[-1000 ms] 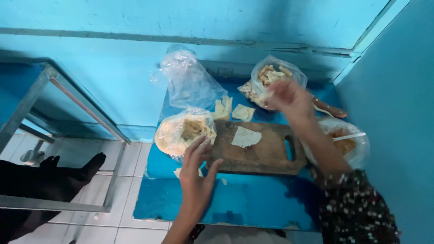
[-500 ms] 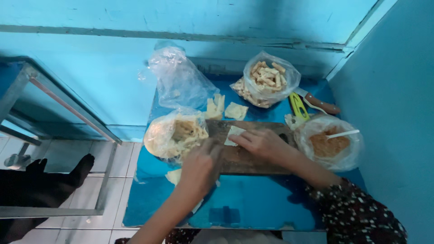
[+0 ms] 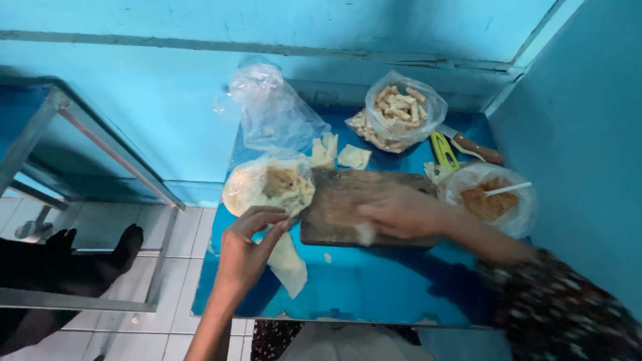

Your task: The person sits at a low table and folds small flat dough pieces by hand on a wooden cutting board, pressing each folded piece and setting it aside, taking new dough pieces from a plastic bag one at a time. A bowl of brown filling with a spoon sits beside the board.

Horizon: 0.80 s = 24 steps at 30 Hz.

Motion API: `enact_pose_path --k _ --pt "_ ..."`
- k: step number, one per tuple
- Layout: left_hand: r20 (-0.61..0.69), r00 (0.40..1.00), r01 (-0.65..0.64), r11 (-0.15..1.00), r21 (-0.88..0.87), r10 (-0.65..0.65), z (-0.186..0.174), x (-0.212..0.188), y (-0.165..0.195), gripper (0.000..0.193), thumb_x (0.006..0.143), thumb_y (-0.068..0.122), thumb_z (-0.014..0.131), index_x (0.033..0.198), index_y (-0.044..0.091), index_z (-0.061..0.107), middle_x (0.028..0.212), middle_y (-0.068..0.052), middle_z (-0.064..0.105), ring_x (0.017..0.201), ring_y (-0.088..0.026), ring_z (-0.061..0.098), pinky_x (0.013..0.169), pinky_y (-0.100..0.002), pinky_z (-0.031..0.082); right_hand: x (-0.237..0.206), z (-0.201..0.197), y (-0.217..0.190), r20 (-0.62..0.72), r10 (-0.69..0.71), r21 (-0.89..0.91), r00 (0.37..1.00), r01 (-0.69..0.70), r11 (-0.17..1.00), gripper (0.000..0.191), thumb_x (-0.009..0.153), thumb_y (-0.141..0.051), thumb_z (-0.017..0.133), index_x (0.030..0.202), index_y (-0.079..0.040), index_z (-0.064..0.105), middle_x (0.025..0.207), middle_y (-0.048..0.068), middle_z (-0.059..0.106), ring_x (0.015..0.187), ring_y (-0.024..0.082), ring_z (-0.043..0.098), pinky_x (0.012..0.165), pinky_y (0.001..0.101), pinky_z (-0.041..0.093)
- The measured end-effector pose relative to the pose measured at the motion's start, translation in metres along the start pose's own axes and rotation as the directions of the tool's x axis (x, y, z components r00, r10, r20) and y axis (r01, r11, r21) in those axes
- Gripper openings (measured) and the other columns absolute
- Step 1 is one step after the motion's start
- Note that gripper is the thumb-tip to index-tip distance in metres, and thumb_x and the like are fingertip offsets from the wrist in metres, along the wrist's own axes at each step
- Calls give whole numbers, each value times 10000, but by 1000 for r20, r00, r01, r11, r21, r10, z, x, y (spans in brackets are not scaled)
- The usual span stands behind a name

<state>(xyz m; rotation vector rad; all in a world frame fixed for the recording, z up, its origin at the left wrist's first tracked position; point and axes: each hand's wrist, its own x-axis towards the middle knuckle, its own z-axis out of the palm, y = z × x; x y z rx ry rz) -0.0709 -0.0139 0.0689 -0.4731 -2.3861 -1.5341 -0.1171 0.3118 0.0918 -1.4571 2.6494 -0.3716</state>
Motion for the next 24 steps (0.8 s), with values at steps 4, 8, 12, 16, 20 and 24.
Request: enact_pose_path --k 4,8,12,16,20,24 --pt "32 999 -40 999 4 40 4 1 -4 155 889 143 757 999 35 775 1061 -73 783 928 -194 762 763 -306 574 -31 -29 17 162 246 127 956 -267 955 331 808 -228 710 1134 -210 654 801 25 724 741 252 748 626 412 548" --pt "97 995 -35 999 -31 38 25 18 0 167 882 137 741 1003 23 760 1069 -83 769 904 -215 763 748 -320 588 -8 -38 24 -7 398 336 917 -373 865 311 850 -156 682 1145 -129 588 807 48 719 761 238 767 650 355 577" --pt "92 990 -114 992 46 110 30 27 3 154 887 124 737 994 14 754 1086 -111 760 949 -282 750 766 -364 579 20 -15 -7 -415 178 141 892 -130 981 298 930 -148 654 1220 -139 587 946 109 730 855 301 739 727 387 584" --pt "72 989 -141 981 132 132 36 20 1 140 881 103 730 990 16 742 1097 -141 729 954 -347 725 774 -413 572 25 24 -40 -22 234 6 972 -234 972 458 961 -295 682 1367 -130 547 843 152 713 830 358 709 698 493 530" --pt "109 977 -206 943 260 184 56 2 -4 203 873 94 714 1061 19 717 1153 -172 680 959 -404 684 794 -465 546 14 27 -29 -190 348 305 918 -282 910 432 915 -169 691 1332 -130 586 939 81 785 843 286 758 705 410 573" --pt "204 950 -297 889 348 237 84 -4 -8 316 867 124 696 1166 22 694 1206 -191 634 1055 -420 622 853 -496 505 -19 7 -16 -206 504 481 839 -362 799 464 889 -113 725 1333 -129 592 959 48 802 871 172 788 755 327 609"
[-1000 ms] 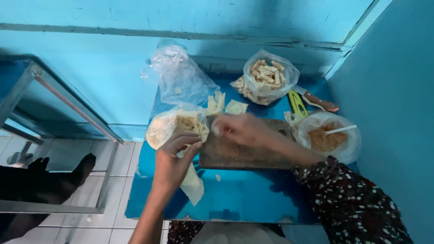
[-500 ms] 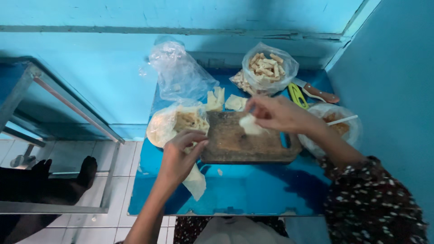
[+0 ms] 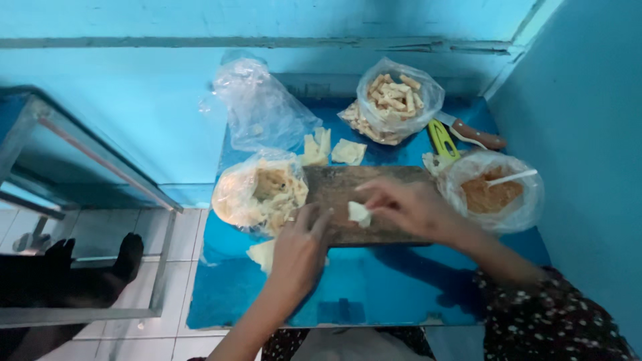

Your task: The person sits at a low table and folds small flat dough pieces by hand on a wooden cutting board, pressing each folded piece and setting it aside, taking new dough pieces from a plastic bag one at a time. A bowl of brown filling with a spoon sits beside the board.

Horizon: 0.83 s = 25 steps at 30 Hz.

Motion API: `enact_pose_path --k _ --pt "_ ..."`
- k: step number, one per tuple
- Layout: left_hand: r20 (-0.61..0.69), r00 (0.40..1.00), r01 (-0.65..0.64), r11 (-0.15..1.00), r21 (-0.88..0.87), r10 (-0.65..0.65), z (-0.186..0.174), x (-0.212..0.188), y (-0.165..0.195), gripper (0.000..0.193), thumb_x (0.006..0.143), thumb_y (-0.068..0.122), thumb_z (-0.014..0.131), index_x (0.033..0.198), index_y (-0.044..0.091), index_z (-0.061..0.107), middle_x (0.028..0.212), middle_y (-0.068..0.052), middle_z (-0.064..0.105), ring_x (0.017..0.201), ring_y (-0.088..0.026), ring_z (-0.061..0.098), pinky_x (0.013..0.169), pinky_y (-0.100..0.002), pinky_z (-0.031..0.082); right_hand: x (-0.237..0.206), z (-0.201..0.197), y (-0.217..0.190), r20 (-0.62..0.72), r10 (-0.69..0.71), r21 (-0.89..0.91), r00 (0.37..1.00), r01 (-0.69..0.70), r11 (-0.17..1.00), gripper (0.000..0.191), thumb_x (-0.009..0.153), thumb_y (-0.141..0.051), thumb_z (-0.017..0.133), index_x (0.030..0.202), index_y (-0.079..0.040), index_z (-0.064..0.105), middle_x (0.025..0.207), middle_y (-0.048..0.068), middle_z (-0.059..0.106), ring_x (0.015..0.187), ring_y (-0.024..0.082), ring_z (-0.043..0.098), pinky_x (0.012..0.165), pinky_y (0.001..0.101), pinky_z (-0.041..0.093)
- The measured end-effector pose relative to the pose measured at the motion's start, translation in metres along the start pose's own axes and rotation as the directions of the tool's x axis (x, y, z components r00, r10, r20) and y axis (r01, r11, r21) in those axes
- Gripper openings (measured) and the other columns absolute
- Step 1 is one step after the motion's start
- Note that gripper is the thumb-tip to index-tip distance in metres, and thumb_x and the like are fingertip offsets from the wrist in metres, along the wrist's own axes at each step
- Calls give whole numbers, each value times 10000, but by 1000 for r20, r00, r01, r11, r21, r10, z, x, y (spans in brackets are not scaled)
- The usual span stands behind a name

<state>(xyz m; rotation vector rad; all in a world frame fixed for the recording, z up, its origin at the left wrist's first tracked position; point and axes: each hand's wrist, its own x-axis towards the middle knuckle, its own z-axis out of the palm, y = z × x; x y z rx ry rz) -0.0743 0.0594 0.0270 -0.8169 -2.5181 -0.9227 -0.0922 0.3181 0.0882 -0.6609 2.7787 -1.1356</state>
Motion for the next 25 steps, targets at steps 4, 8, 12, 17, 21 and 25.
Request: enact_pose_path --k 4,8,12,17,21,25 --pt "51 998 -36 997 69 33 16 4 1 368 878 182 718 1209 25 684 1191 -232 580 1157 -444 538 927 -509 477 -26 -26 17 -40 170 267 985 -154 951 480 878 -88 727 1336 -128 592 1034 63 813 977 136 775 843 313 612" --pt "56 998 -31 996 -80 35 16 9 0 349 874 181 743 1185 36 678 1186 -202 630 1097 -422 595 904 -484 506 -17 2 30 -40 232 450 972 -190 873 549 820 -49 798 1321 -122 585 1061 82 764 982 151 739 852 318 604" --pt "132 966 259 788 -558 -224 16 14 8 372 932 174 703 1279 65 626 1083 -109 728 986 -250 720 806 -368 567 3 20 22 -55 99 573 994 -49 818 527 861 -24 801 1338 -81 585 1072 101 693 998 151 701 872 324 601" --pt "465 779 518 15 -855 -420 2 28 0 360 938 103 681 1297 88 650 1022 -49 723 898 -143 692 736 -297 580 12 23 -13 -105 -114 247 988 137 959 482 890 -58 779 1339 -83 605 1133 61 737 997 134 752 844 305 640" --pt "424 811 421 -102 -901 -403 -2 29 -4 354 915 13 693 1266 25 649 1046 -90 724 933 -185 708 798 -327 594 7 25 -17 -169 -202 266 965 242 933 466 909 -51 769 1347 -86 612 1127 49 763 1003 139 778 858 303 642" --pt "344 854 330 -105 -938 -391 -11 26 -3 350 906 -26 683 1251 15 640 1086 -98 721 978 -199 715 856 -348 593 14 33 6 -287 66 501 956 91 861 506 861 -29 819 1316 -81 604 1130 112 720 1029 188 731 855 324 629"
